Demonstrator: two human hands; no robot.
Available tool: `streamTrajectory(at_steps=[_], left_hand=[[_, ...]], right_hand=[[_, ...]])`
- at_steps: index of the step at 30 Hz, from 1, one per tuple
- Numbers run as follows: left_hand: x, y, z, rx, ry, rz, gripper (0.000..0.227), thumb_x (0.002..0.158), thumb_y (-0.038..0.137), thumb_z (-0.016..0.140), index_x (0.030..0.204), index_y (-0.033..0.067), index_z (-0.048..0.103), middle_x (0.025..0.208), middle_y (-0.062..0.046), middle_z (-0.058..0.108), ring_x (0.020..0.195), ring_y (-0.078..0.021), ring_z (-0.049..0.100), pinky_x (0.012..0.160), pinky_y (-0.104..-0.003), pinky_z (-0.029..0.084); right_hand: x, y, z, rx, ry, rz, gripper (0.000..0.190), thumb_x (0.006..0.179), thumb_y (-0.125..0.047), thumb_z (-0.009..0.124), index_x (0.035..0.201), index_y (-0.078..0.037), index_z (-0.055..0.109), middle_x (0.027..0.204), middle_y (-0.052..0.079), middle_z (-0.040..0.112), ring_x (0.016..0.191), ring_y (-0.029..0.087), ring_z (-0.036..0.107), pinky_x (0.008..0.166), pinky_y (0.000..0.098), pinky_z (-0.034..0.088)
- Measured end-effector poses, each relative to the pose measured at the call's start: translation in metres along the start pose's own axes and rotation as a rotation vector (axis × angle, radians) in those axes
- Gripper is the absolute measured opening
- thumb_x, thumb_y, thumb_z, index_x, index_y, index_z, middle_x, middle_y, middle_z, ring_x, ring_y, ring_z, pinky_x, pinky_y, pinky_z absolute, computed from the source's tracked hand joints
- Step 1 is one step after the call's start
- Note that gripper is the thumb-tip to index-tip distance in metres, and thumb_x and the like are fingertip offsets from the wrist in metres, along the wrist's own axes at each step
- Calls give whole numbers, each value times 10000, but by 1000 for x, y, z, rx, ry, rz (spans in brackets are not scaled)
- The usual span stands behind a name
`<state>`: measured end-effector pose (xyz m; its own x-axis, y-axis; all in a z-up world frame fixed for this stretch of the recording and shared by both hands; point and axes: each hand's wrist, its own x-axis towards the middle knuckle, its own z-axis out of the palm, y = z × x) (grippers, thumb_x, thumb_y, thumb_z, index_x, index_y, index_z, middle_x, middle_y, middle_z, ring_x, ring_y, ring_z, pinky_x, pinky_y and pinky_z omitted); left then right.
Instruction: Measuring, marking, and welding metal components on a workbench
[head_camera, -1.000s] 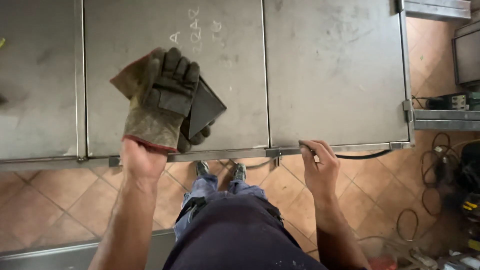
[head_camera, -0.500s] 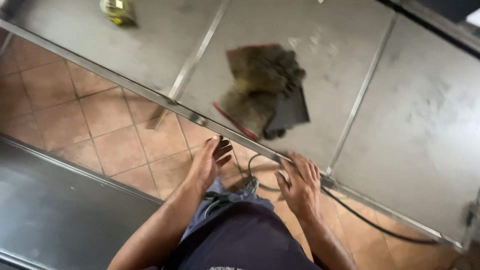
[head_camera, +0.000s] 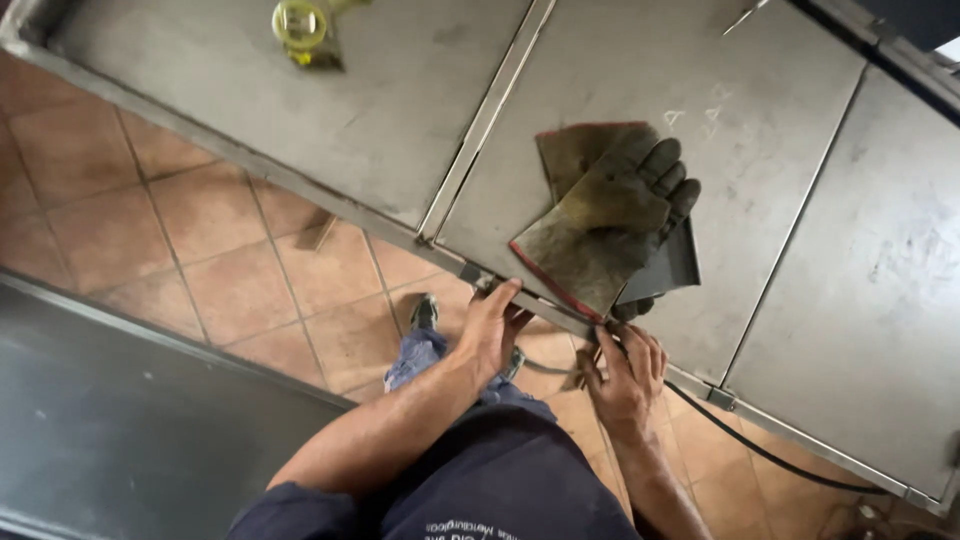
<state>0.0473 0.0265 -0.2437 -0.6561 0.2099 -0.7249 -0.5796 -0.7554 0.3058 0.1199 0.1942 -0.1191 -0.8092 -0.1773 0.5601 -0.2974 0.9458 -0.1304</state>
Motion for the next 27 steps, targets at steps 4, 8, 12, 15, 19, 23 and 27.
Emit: streamTrajectory(at_steps=[4,8,12,15,19,23,27], left_hand=[[-24,18,21,15,31,18,695,842,186,832,1401,39,447,1169,-100,630,1058,-290,649,1040,-540,477],[-17,12,19,-39,44,26,598,828,171,830,1317,52,506,1096,-95,658,1003,-278,664,1015,-505,497],[-11,7,18,-91,56,35,504,811,158,840,1227,72,568,1006,-82,681,946,-265,681,993,-472,518],[-1,0,10,-87,54,32,483,806,159,844,1202,84,577,993,-72,686,930,-253,682,982,-465,524],[8,-9,-1,-91,28,41,453,812,159,842,1175,85,581,975,-64,689,913,-241,692,960,-457,527],[6,-5,1,-99,35,46,398,798,128,845,1119,103,610,943,-63,716,900,-250,709,971,-458,527],[14,-8,-5,-87,27,43,368,794,126,843,1094,112,631,927,-48,726,884,-231,726,958,-430,539]], right_hand=[[-4,3,6,9,26,3,339,908,-348,791,1142,-103,780,1162,103,642,1107,326,661,969,467,521],[1,-1,3,-5,37,1,287,893,-299,816,1100,-103,786,1138,103,650,1095,329,666,973,473,524],[0,1,3,10,46,7,226,909,-239,800,1097,-114,792,1144,100,660,1112,322,669,1002,466,515],[1,-1,2,53,45,30,255,875,-181,821,1112,-93,788,1139,110,656,1120,333,666,1004,480,513],[0,0,2,53,39,33,235,886,-181,811,1107,-103,791,1128,107,658,1115,328,666,1010,480,511],[0,-1,2,60,47,47,241,883,-170,812,1116,-109,796,1131,110,662,1115,328,668,1016,482,516],[-1,0,1,64,42,46,240,882,-161,813,1117,-111,798,1135,113,667,1117,327,668,1022,482,511]])
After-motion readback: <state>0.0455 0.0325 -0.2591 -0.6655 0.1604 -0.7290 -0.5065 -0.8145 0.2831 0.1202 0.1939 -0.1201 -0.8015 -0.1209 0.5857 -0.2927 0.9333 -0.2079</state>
